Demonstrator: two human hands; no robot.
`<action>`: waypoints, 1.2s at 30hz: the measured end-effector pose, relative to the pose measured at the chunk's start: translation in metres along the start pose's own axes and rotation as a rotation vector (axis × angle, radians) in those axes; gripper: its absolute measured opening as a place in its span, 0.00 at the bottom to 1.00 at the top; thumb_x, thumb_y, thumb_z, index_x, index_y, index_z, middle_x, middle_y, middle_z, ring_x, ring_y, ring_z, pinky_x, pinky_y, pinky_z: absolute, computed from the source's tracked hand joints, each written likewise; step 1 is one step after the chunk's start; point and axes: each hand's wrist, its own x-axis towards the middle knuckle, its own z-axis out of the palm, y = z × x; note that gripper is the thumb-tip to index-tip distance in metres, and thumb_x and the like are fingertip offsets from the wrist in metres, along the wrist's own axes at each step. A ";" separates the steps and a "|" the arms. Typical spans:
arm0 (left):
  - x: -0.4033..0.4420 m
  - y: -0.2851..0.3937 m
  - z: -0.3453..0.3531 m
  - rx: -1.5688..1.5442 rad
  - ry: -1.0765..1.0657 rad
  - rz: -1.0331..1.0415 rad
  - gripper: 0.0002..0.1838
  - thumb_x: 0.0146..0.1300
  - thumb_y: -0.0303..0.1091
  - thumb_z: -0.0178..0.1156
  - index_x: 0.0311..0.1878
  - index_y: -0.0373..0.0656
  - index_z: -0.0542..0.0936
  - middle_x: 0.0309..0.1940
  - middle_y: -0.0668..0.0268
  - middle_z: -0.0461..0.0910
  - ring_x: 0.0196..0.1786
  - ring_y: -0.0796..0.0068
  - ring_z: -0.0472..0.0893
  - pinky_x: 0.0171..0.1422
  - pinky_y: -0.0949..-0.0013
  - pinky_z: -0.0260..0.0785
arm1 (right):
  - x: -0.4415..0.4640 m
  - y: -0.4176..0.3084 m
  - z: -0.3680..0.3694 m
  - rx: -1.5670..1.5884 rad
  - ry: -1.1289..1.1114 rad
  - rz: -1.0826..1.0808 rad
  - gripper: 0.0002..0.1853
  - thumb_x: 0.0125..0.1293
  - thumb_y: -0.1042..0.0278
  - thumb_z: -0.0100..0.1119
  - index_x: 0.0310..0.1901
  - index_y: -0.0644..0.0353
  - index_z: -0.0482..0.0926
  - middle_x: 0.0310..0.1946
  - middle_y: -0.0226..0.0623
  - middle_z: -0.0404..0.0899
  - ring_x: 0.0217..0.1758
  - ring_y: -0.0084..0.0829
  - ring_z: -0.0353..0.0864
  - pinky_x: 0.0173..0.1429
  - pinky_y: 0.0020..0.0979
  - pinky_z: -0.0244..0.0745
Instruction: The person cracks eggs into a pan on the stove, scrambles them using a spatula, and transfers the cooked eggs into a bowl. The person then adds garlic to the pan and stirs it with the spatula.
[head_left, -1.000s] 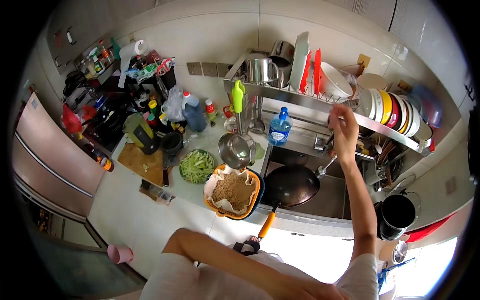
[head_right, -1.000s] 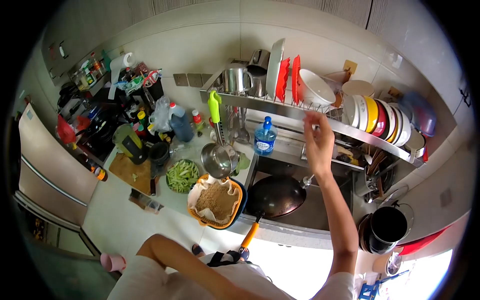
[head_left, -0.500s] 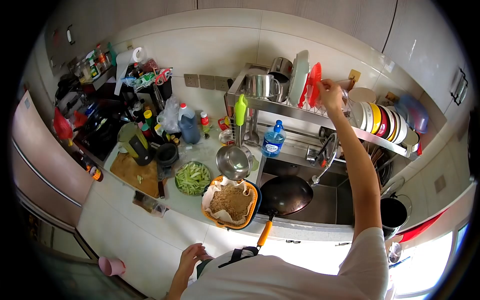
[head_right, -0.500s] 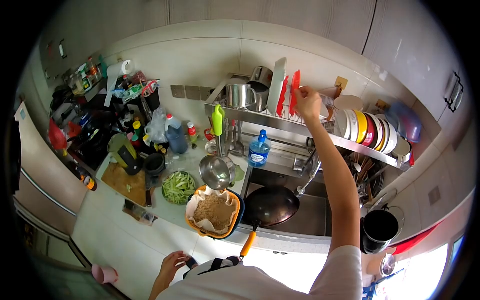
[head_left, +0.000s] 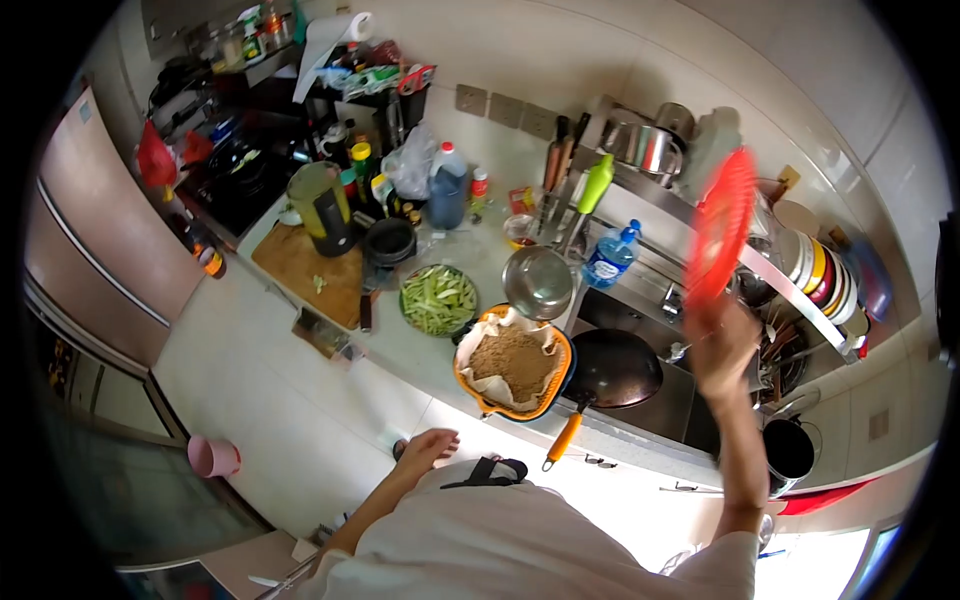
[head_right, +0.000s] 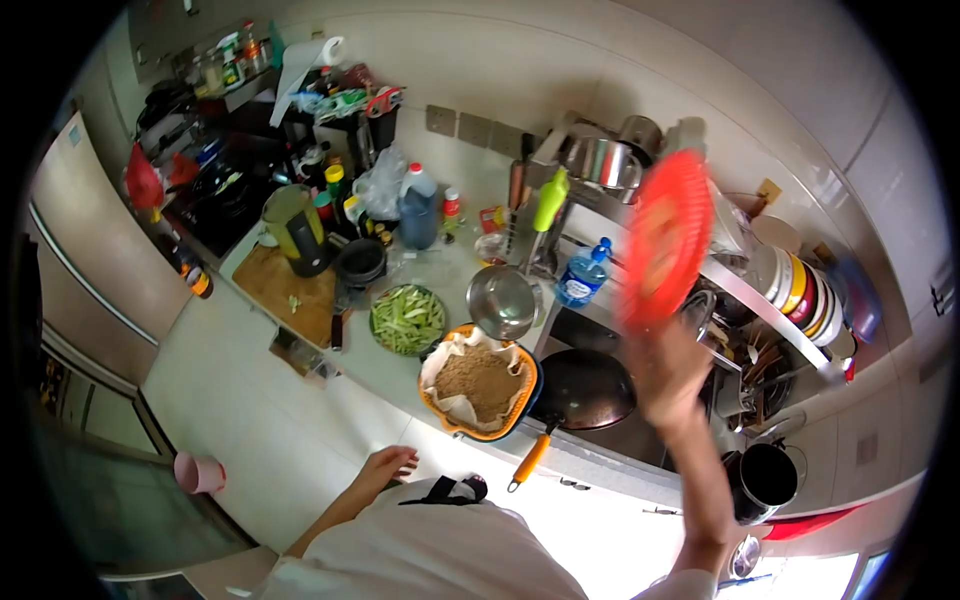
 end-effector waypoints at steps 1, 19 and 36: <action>-0.003 0.019 -0.005 -0.053 -0.083 0.072 0.20 0.72 0.43 0.50 0.58 0.38 0.74 0.49 0.63 0.78 0.52 0.71 0.78 0.58 0.68 0.71 | -0.010 -0.022 0.006 0.057 -0.214 -0.148 0.14 0.45 0.78 0.62 0.37 0.64 0.78 0.19 0.33 0.70 0.18 0.32 0.72 0.20 0.32 0.65; -0.064 0.153 -0.229 -0.501 0.314 0.383 0.17 0.69 0.28 0.52 0.60 0.38 0.69 0.54 0.62 0.76 0.55 0.72 0.78 0.62 0.66 0.71 | 0.055 -0.295 0.279 0.478 -0.345 -0.732 0.15 0.47 0.69 0.62 0.40 0.60 0.79 0.31 0.26 0.75 0.32 0.21 0.76 0.28 0.21 0.67; -0.040 0.181 -0.434 -0.605 0.516 0.300 0.16 0.69 0.28 0.48 0.58 0.36 0.70 0.55 0.59 0.75 0.54 0.68 0.78 0.58 0.64 0.74 | 0.156 -0.450 0.478 0.688 -0.640 -0.487 0.25 0.55 0.67 0.56 0.57 0.55 0.73 0.44 0.32 0.73 0.47 0.31 0.72 0.54 0.38 0.64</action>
